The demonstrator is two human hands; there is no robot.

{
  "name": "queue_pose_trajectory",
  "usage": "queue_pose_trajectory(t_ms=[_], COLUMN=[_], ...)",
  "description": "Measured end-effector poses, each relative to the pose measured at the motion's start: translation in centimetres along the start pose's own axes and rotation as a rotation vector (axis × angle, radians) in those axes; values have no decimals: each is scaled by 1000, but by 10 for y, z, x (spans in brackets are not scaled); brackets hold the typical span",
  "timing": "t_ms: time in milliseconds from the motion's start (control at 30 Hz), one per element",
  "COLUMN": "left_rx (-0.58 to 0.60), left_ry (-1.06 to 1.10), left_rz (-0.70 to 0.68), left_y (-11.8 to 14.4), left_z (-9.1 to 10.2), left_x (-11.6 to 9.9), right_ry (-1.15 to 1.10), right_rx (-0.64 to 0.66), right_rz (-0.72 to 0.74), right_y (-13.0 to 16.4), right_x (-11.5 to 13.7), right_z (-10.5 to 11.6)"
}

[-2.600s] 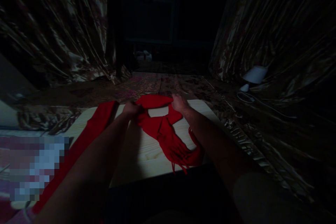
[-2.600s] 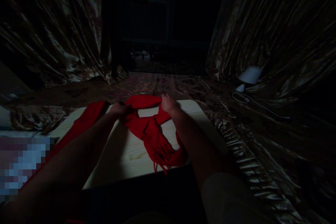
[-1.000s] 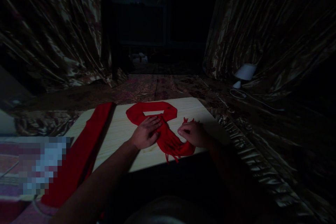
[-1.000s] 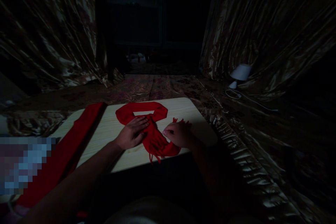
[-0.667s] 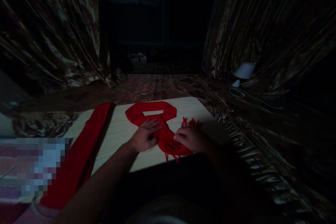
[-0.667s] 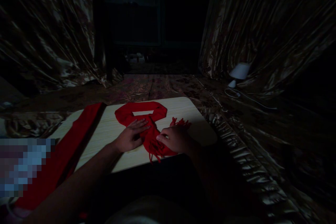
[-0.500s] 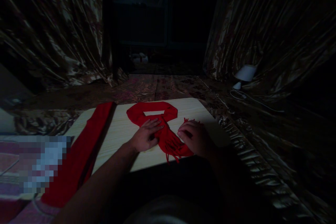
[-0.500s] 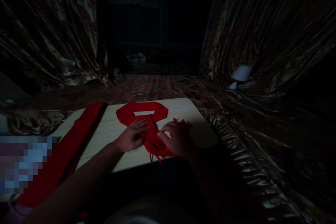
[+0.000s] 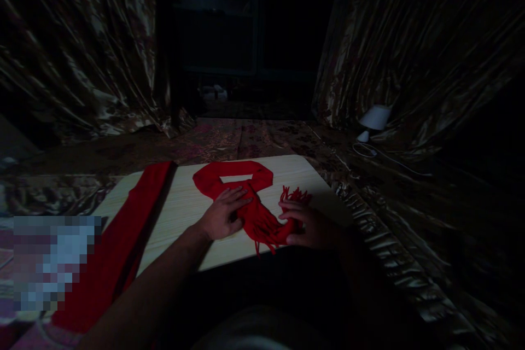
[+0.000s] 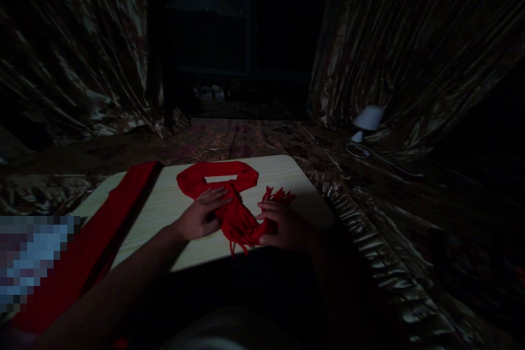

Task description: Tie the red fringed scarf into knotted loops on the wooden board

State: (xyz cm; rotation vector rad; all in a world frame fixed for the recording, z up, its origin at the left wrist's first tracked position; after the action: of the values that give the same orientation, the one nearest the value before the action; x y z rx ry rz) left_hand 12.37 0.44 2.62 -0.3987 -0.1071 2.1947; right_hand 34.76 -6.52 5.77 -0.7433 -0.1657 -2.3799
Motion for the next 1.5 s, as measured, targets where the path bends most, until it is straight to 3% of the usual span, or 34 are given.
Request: queue_pose_trajectory(t_ms=[100,200,400,567,800,1067,1233,1400,1500], left_rx=[-23,31,86,89,90,86,73,65,54], left_ry=[-33,-40,-49,-52,-28,17,32,45,58], left_rz=[-66,-81,-46,-25,-16,-16,-41,-39,-22], left_y=[0,-2,-5,-5,-5,-4,-4,-4,-4], left_z=[2,0,-3,-5,-4,-3,-2,-2,-1], left_x=[-10,-17,-21,-19,-20,-20,-22,-21,-20], right_ry=[78,150,193,116,85,17,-140,-521,-747], right_rx=[-39,-72,53,-22,216,175,0,-151,-110], right_rz=[-32,-32,-61,-276,-361,-494,-446,-341,-231], right_y=[-3,-10,-21,-38,-79,-85,-89,-93,-96], right_x=[-1,6,20,2,-12,-19,-24,-36,-32], right_z=[-1,-1,-16,-9,-24,-23,-15,-21,-27])
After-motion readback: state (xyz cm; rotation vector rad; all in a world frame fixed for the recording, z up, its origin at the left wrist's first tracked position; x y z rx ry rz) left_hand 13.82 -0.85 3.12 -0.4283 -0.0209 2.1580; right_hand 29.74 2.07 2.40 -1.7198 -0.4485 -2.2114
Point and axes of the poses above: each hand's wrist, its own y-axis away from the middle knuckle, its own z-axis out of the back of the hand, x = y × z, the point moved 8 cm from there along -y, towards the middle knuckle, and after that the axes turned 11 degrees about x, right-handed, at the moved point
